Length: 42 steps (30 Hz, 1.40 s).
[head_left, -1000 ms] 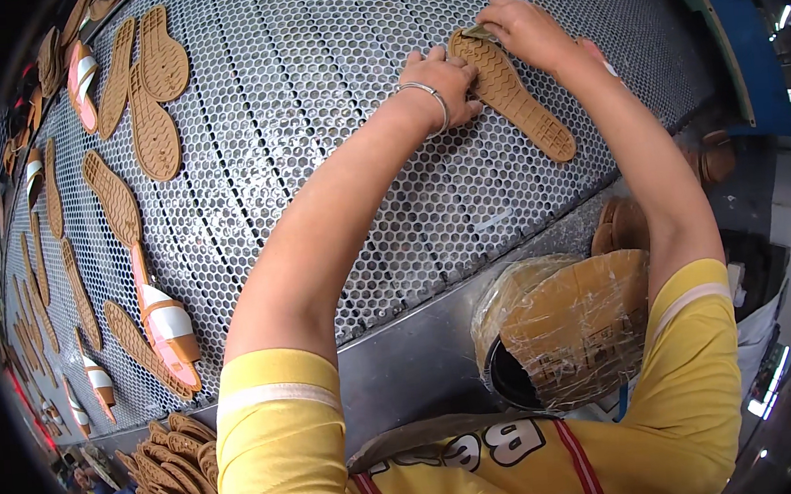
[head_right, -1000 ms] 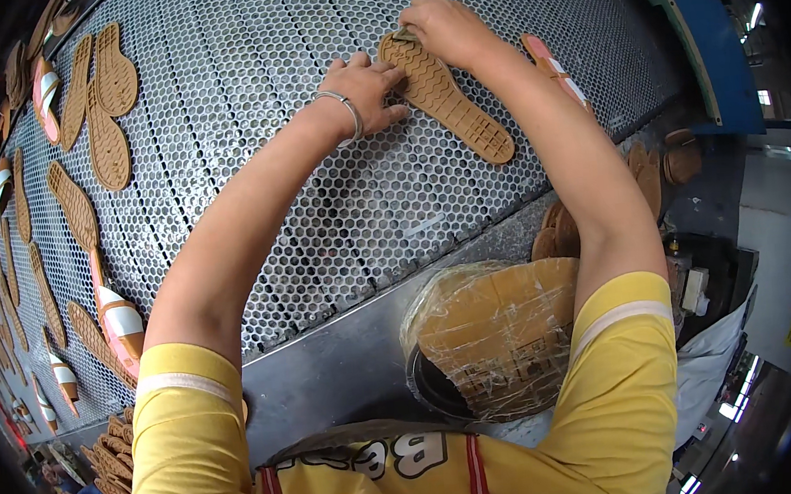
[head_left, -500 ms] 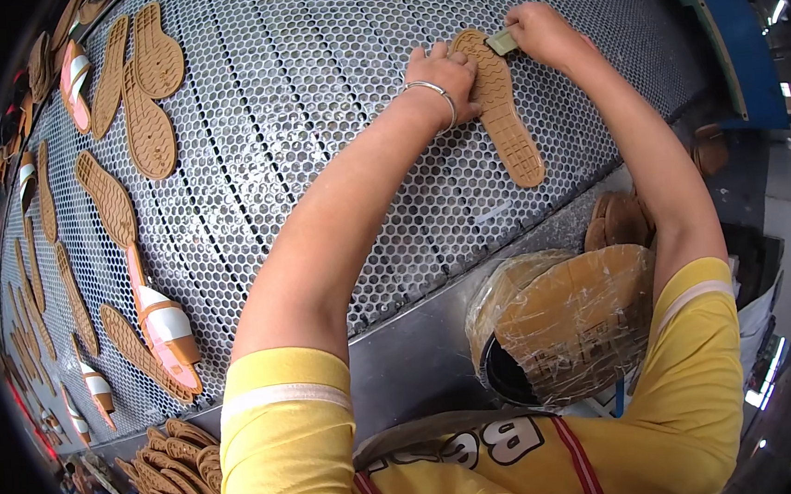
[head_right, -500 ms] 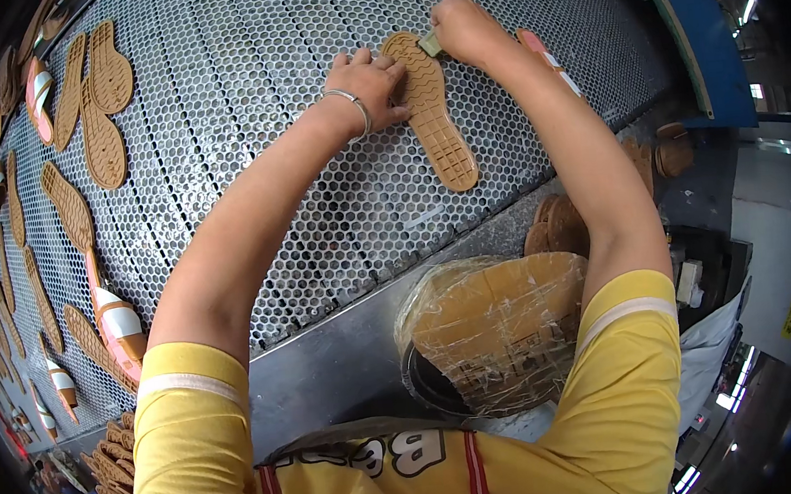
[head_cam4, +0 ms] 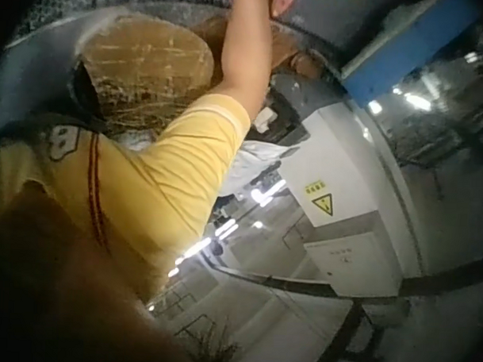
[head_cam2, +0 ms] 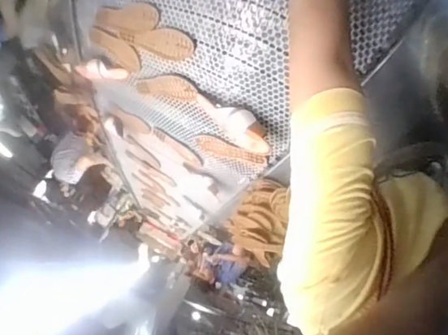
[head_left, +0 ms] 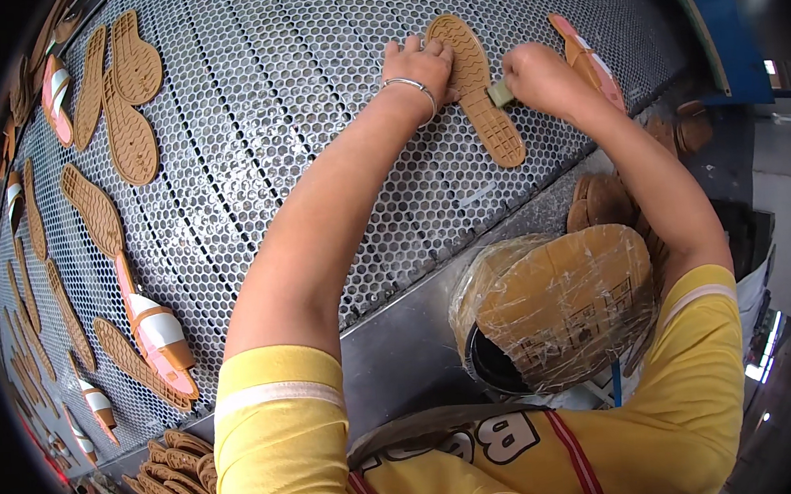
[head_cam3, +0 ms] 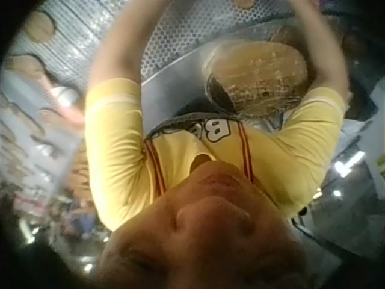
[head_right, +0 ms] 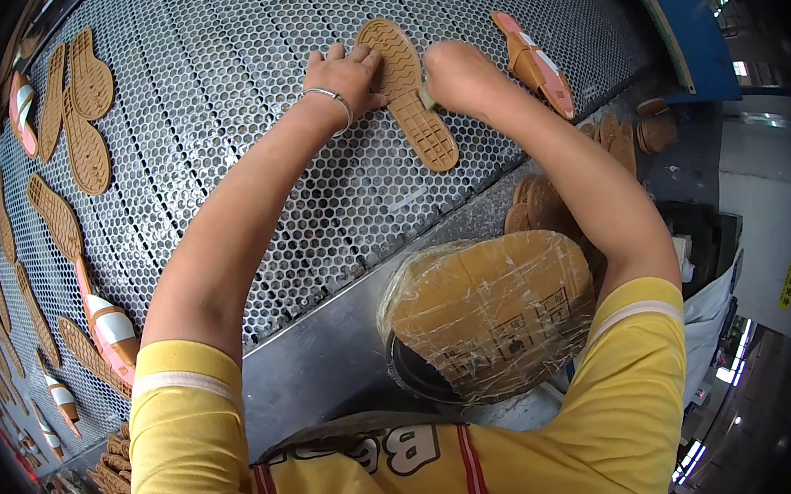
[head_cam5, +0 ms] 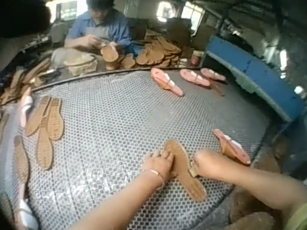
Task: Applying glue to the bottom of shoe soles using a brush and placing them on a conveyor belt.
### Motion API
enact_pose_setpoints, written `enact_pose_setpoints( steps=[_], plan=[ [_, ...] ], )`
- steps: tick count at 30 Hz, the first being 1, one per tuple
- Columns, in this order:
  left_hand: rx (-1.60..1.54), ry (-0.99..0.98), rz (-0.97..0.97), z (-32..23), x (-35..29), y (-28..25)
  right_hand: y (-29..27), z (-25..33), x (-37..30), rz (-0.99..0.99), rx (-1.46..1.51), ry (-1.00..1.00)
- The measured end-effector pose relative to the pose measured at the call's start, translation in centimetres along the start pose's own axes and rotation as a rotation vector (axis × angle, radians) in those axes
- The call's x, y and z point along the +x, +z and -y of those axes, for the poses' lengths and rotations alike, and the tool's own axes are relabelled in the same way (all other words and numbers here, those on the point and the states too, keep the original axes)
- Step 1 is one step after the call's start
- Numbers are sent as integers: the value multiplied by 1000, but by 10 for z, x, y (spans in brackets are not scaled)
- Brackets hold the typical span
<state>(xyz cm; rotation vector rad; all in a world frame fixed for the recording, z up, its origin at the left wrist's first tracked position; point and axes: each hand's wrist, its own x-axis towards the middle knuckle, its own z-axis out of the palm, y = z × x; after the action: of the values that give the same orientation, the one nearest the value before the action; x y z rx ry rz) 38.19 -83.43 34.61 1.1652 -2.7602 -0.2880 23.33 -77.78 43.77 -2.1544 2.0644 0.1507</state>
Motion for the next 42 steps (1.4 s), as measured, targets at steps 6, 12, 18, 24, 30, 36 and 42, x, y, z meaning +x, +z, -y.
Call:
enact_pose_setpoints(
  steps=[6,12,18,24,30,36,42],
  plan=[
    [3,-16,45,1,2,-2,4,0,-28,123,-99,-35],
    [5,-11,-11,3,1,5,-29,-15,-20,136,560,290],
    [-26,-25,-11,2,1,5,13,-34,0,-302,641,29],
    [-63,-50,14,-2,1,-1,38,-39,24,-540,95,-365],
    [-85,-56,7,0,1,1,46,-39,37,-485,-12,-404],
    [-87,-68,74,-2,8,-8,45,-49,18,-344,-231,-325],
    [-80,-94,87,1,4,-5,22,-13,-1,-152,-219,-237]
  ],
)
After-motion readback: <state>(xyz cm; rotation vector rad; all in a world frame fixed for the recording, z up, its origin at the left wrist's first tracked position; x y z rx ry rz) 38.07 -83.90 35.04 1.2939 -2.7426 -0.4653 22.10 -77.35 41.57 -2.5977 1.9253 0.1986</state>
